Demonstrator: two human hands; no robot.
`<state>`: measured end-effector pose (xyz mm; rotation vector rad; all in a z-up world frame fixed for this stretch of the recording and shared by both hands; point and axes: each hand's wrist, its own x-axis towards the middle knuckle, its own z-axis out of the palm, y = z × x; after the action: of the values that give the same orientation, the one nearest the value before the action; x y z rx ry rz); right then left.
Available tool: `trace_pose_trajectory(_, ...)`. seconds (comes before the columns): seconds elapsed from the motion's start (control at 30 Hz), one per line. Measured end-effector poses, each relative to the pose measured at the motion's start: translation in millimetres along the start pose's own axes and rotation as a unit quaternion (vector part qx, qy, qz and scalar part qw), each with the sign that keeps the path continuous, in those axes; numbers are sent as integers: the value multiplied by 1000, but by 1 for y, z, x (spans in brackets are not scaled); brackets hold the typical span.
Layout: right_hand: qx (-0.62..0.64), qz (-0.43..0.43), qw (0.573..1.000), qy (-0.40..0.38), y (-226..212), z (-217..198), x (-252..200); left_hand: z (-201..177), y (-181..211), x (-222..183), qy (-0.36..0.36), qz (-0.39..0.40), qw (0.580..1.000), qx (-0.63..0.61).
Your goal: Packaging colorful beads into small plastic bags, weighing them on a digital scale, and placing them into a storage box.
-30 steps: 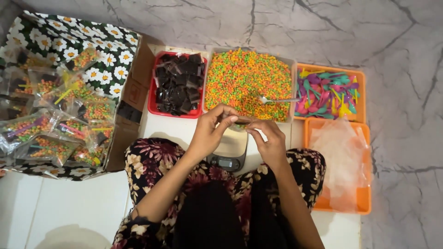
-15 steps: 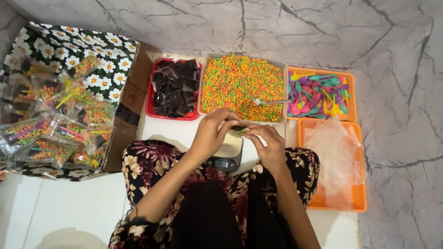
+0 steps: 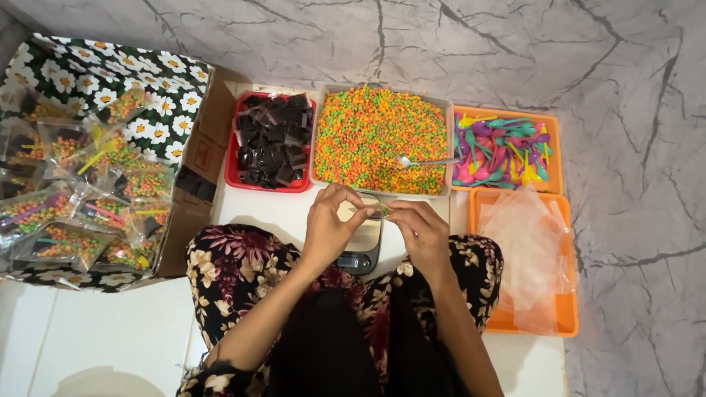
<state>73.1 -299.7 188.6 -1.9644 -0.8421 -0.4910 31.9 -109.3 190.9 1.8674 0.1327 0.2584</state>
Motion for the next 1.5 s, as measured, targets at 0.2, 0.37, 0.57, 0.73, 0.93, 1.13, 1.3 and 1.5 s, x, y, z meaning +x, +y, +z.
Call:
trace_pose_trajectory(0.2,-4,-17,1000,10,-4,3,-3,0,-11,5,-46,-100,994,0)
trace_pose_trajectory(0.37,1,-26,999,20,-10,8,-6,3,-24,7,-82,-112,990,7)
trace_pose_trajectory(0.57,-1,-47,999,16,-22,11,-1,3,-20,11,-116,-125,979,110)
trace_pose_trajectory(0.73,1,-41,999,8,-25,12,-5,4,-19,13,-117,-76,973,182)
trace_pose_trajectory(0.93,23,67,997,39,-16,10,-8,-14,-12,11,-160,-29,985,-52)
trace_pose_trajectory(1.13,98,118,986,63,-23,8,0,-9,-32,-4,-80,28,990,-114)
trace_pose_trajectory(1.3,117,154,978,-78,-28,-3,9,6,-42,-13,-50,20,977,-207)
trace_pose_trajectory(1.5,115,147,974,-125,-29,-10,10,12,-33,-19,-37,26,968,-247)
